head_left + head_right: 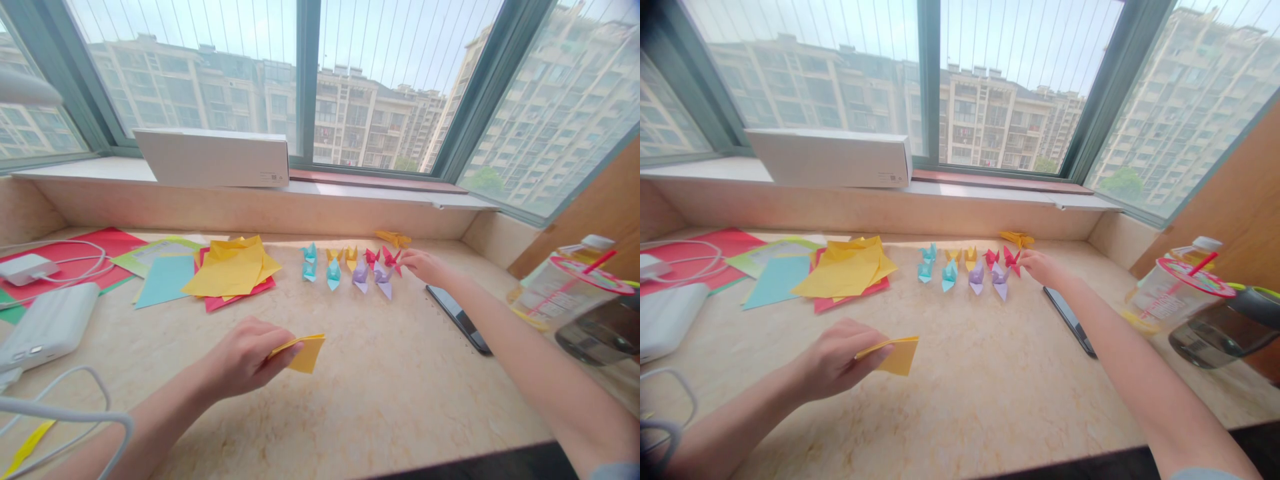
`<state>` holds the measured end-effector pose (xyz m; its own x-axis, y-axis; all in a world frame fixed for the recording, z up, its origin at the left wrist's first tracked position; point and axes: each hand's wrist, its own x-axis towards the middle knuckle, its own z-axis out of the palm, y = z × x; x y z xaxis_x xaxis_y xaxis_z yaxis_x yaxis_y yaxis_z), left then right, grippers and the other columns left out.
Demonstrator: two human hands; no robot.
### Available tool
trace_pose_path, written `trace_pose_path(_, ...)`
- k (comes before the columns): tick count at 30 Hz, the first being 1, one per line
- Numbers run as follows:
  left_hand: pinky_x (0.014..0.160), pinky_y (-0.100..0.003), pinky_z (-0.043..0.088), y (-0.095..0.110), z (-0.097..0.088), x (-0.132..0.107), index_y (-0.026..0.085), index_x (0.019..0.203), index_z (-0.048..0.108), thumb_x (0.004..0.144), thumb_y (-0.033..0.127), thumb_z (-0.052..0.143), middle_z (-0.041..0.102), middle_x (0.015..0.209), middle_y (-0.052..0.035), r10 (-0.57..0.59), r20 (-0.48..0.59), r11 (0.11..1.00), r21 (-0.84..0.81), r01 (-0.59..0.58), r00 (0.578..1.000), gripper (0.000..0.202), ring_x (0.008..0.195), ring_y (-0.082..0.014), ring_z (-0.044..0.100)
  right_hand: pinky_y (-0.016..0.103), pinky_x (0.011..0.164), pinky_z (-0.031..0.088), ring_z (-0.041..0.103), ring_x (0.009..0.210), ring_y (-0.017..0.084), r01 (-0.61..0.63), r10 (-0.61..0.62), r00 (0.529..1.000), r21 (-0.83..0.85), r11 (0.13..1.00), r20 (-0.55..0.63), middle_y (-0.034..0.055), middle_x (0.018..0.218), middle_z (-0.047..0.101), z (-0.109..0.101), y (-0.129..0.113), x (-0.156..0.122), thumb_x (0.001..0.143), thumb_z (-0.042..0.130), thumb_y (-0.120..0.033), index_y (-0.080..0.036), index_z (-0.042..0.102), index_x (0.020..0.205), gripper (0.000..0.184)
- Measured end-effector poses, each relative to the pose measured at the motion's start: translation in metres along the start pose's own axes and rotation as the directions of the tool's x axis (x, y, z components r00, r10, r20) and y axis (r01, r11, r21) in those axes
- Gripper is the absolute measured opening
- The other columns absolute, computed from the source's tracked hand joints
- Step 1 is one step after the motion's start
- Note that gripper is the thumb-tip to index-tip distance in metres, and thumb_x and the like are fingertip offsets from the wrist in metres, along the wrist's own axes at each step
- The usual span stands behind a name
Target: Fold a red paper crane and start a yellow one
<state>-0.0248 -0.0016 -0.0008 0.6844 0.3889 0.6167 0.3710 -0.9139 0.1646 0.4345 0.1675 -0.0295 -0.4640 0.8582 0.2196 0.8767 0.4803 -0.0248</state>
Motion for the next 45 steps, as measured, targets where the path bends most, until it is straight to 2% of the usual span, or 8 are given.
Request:
trace_pose_path(14,0.048,-0.025,0.028,-0.002,0.001,0.0,0.019,0.066,0.05,0.096,0.017,0.047,0.046,0.052,0.0051,-0.056,0.039,0.998,0.009,0.055,0.998,0.03,0.046,-0.0089,0.043,0.029,0.079,0.049,0.067,0.088,0.02,-0.096,0.096,0.994,0.022,0.995,-0.042,0.0064,0.1,0.071,-0.011,-0.021,-0.025,0.088,0.047,-0.014,-0.024,0.075,0.103,0.033)
trace_pose_path(20,0.048,-0.023,0.026,-0.011,0.009,-0.001,0.017,0.06,0.049,0.095,0.026,0.048,0.042,0.049,0.0058,-0.237,0.032,0.971,-0.029,0.238,0.971,0.037,0.045,-0.0077,0.038,0.031,0.074,0.048,0.066,0.078,0.022,-0.177,0.19,0.968,0.089,0.98,-0.163,0.0077,0.088,0.071,-0.028,-0.048,-0.029,0.084,0.05,-0.014,-0.02,0.074,0.077,0.026)
trace_pose_path(24,0.043,-0.02,0.025,-0.018,0.015,0.002,0.017,0.055,0.048,0.093,0.038,0.05,0.042,0.048,0.0052,-0.511,-0.047,0.844,-0.217,0.49,0.858,0.043,0.044,-0.0076,0.039,0.035,0.082,0.049,0.067,0.088,0.024,-0.201,0.263,0.909,0.212,0.956,-0.324,0.0105,0.094,0.072,-0.041,-0.099,-0.023,0.089,0.044,-0.018,-0.017,0.072,0.085,0.028)
trace_pose_path(28,0.039,-0.019,0.036,-0.022,0.016,0.008,0.015,0.064,0.057,0.09,0.053,0.052,0.056,0.052,0.001,-0.71,0.058,0.54,-0.596,0.594,0.702,0.046,0.043,-0.0113,0.055,0.029,0.074,0.052,0.068,0.083,0.018,-0.104,0.241,0.903,0.365,0.925,-0.355,0.007,0.097,0.074,-0.039,-0.188,-0.007,0.096,0.043,-0.031,-0.019,0.068,0.109,0.031)
trace_pose_path(30,0.038,-0.019,0.041,-0.024,0.015,0.009,0.014,0.069,0.06,0.085,0.057,0.058,0.06,0.052,-0.0005,-0.739,0.084,0.429,-0.707,0.563,0.668,0.046,0.041,-0.0122,0.057,0.029,0.073,0.053,0.069,0.083,0.019,-0.015,0.223,0.924,0.555,0.832,-0.31,0.0077,0.097,0.074,-0.035,-0.234,0.002,0.096,0.048,-0.04,-0.019,0.066,0.116,0.035)
trace_pose_path(35,0.038,-0.02,0.045,-0.027,0.014,0.007,0.012,0.075,0.064,0.085,0.062,0.055,0.064,0.055,-0.0033,-0.737,0.053,0.442,-0.716,0.54,0.674,0.052,0.04,-0.0127,0.059,0.03,0.065,0.052,0.067,0.072,0.018,0.061,0.16,0.978,0.91,0.409,-0.137,0.0073,0.087,0.074,-0.024,-0.304,0.016,0.092,0.051,-0.051,-0.015,0.071,0.104,0.042)
trace_pose_path(40,0.036,-0.019,0.045,-0.024,0.022,0.007,0.011,0.083,0.062,0.086,0.059,0.057,0.064,0.06,-0.0029,-0.693,0.079,0.412,-0.772,0.484,0.716,0.048,0.041,-0.013,0.062,0.031,0.066,0.053,0.068,0.072,0.02,0.048,0.244,0.964,0.974,0.221,-0.103,0.0068,0.08,0.074,-0.009,-0.305,0.011,0.081,0.066,-0.053,-0.014,0.071,0.088,0.04)
trace_pose_path(45,0.037,-0.018,0.047,-0.018,0.029,0.009,0.012,0.1,0.059,0.088,0.052,0.058,0.066,0.074,-0.004,-0.659,0.149,0.36,-0.798,0.483,0.737,0.042,0.046,-0.0143,0.067,0.031,0.069,0.054,0.068,0.075,0.021,0.063,0.369,0.917,0.968,0.244,-0.153,0.0081,0.082,0.073,0.003,-0.293,0.003,0.083,0.065,-0.053,-0.015,0.068,0.088,0.039)
